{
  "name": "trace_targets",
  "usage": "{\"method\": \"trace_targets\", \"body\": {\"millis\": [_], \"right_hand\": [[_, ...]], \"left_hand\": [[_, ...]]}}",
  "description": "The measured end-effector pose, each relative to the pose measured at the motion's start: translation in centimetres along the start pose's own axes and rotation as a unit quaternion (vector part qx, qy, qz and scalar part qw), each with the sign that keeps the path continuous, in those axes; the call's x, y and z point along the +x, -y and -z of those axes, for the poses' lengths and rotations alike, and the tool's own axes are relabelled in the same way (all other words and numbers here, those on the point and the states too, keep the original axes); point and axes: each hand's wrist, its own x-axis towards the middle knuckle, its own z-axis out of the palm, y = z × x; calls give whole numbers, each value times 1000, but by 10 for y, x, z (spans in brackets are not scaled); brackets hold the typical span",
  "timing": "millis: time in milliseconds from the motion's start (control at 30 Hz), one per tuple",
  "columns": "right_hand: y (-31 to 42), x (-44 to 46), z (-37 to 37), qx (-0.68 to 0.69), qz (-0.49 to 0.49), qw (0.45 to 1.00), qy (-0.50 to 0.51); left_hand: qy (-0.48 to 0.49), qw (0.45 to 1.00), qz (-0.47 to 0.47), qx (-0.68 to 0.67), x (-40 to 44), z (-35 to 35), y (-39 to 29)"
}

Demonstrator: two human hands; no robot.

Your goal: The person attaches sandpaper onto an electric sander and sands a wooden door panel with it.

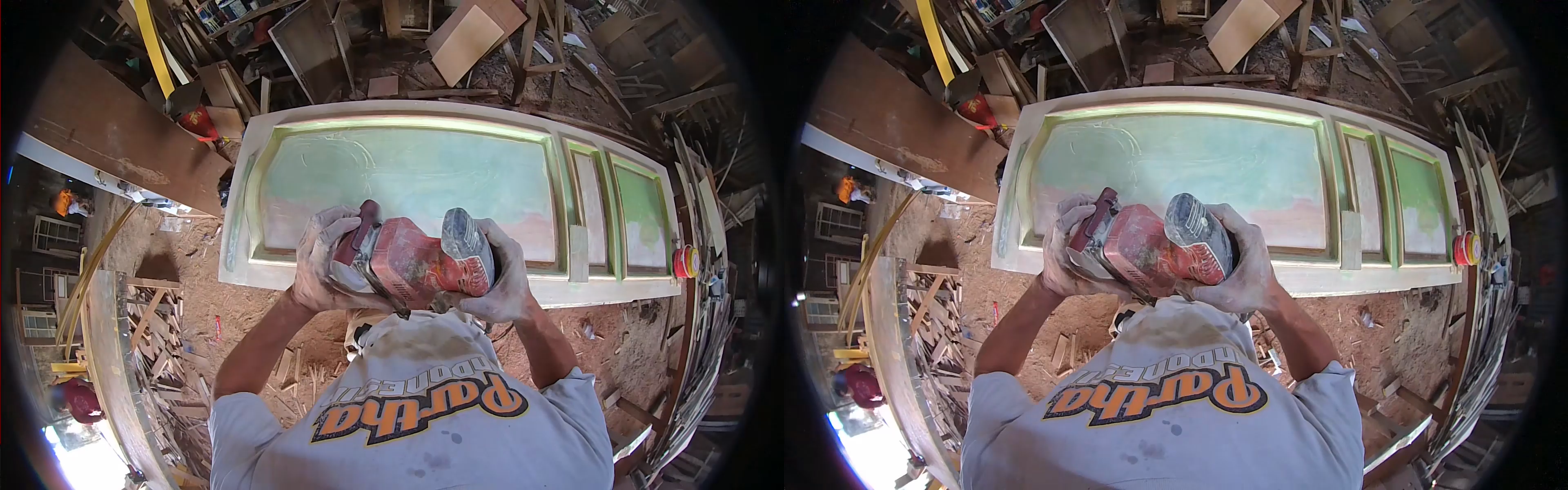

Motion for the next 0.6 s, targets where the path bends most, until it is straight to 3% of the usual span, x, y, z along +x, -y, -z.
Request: {"method": "trace_targets", "body": {"millis": [300,600], "right_hand": [[6,3,0,-47,30,998,-4],[-6,0,-13,-10,-30,999,-24]], "left_hand": [[30,998,46,-33,-6,-5,-6],[-6,989,109,-97,1,-15,-12]]}}
